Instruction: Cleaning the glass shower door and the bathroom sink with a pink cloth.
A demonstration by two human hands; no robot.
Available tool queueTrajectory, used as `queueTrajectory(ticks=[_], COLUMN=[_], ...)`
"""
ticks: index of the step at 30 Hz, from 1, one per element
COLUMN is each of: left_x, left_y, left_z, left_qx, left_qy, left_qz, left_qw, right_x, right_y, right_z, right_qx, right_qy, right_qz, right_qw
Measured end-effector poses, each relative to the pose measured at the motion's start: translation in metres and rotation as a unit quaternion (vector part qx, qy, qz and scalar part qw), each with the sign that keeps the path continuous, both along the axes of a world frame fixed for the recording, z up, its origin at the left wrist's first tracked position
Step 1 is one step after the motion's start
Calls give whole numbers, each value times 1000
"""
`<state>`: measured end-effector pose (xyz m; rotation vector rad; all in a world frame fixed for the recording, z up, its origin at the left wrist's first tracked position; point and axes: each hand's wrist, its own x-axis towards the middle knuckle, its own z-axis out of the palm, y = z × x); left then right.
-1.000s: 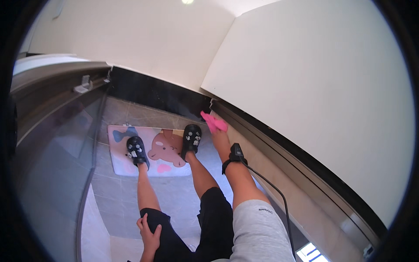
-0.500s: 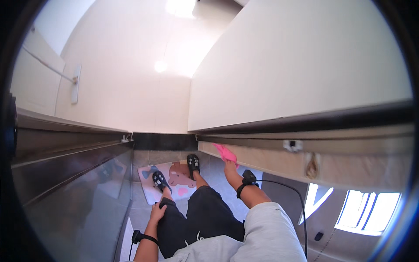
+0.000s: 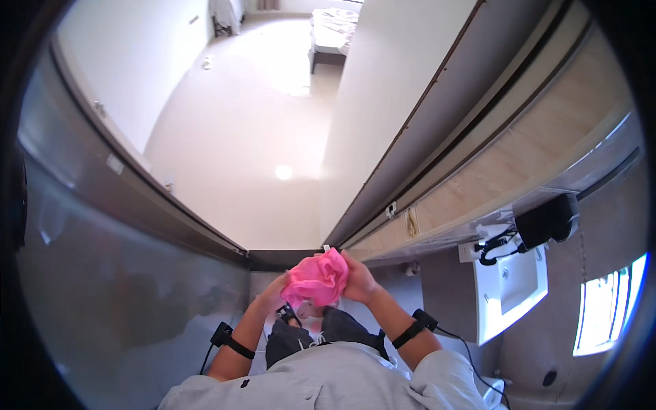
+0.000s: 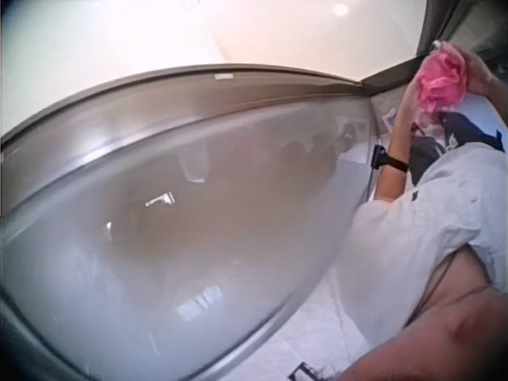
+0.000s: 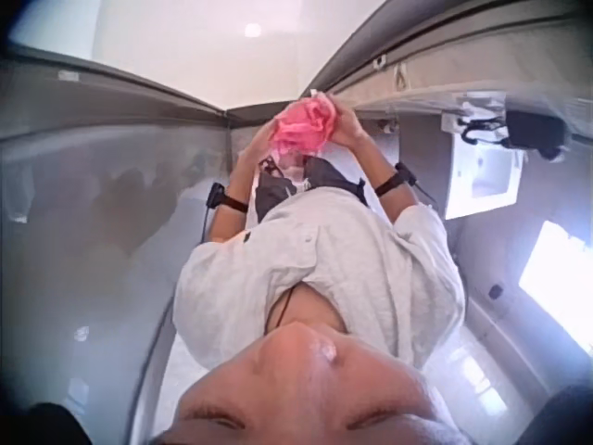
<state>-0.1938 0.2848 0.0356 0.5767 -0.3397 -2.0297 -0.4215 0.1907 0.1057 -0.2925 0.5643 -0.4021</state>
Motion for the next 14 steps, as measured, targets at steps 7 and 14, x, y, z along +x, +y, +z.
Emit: queueTrajectory(ticks=[7, 14], left_x=[-11, -104], left_y=[65, 148], left_z=[4, 13], left_qx=[-28, -132], left_qy=[-492, -683], left_qz=[185, 102], left_qw=[850, 711], right_x=[-3, -3], right_y=[32, 65], right_z=[-17, -80], right_qx=[-148, -129], right_qy=[38, 143], right_qz=[21, 226], right_qw=[988, 955])
